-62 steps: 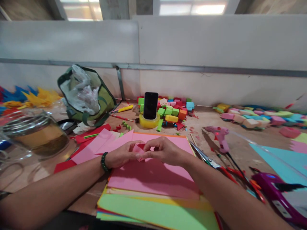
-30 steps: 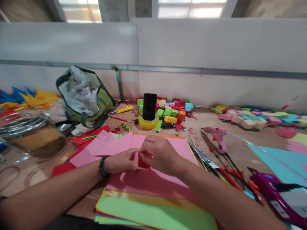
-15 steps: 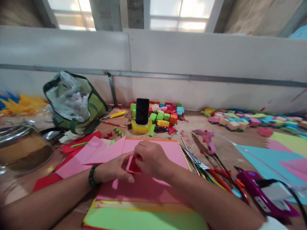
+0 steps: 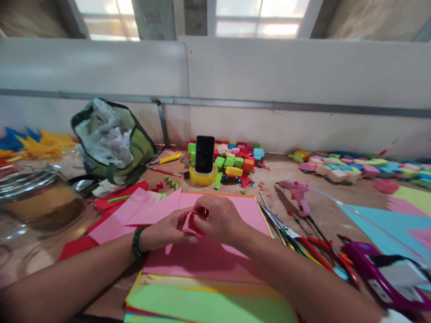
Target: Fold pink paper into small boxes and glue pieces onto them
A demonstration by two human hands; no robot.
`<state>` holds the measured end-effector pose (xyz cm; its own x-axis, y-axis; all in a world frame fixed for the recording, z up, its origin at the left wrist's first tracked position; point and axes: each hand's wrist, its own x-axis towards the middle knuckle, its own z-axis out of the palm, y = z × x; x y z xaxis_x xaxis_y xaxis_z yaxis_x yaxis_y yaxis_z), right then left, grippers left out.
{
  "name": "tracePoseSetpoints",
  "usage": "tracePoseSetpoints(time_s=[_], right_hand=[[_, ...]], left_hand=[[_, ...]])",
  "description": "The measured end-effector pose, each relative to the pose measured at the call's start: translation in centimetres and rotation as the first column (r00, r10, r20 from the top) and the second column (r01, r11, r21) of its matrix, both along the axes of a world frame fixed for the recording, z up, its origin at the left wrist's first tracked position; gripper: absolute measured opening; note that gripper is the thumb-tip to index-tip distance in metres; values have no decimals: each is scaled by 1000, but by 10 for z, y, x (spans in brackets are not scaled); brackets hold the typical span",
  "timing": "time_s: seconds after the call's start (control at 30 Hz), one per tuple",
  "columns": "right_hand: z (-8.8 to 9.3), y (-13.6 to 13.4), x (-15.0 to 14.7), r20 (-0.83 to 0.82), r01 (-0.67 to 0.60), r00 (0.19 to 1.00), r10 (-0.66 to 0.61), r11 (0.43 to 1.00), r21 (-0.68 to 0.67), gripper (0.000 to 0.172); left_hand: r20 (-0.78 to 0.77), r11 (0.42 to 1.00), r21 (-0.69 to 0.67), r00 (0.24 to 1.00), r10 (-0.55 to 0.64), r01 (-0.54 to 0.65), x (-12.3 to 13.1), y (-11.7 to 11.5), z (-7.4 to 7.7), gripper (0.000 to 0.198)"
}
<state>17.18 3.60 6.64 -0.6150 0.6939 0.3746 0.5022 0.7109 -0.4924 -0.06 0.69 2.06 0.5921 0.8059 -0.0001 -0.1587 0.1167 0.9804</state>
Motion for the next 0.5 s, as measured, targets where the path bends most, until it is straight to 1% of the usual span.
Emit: tracePoseSetpoints(time_s=[0.07,0.2,0.3,0.4,0.5], right_hand=[[-1,-1,0,-23,-15,1000,15,1000,-13,16],[-2,-2,-1,-67,-8,998,9,1000,17,19],[3,-2,0,1,-9,1000,9,999,-31,18],[11,-1,4,103,-63,992,76,990,-125,19],[15,0,7,131,-64,988,83,988,-142,24]], left_hand=[[-4,1000,14,1000,-1,2,0,0,0,57],[-6,999,41,1000,18,-18,-2,0,1,58],[-28,999,37,1000,5,-4,-2,0,1,56],[-50,996,91,999,-7,11,0,0,1,56],[-51,995,103,999,2,3,1,0,1,61]])
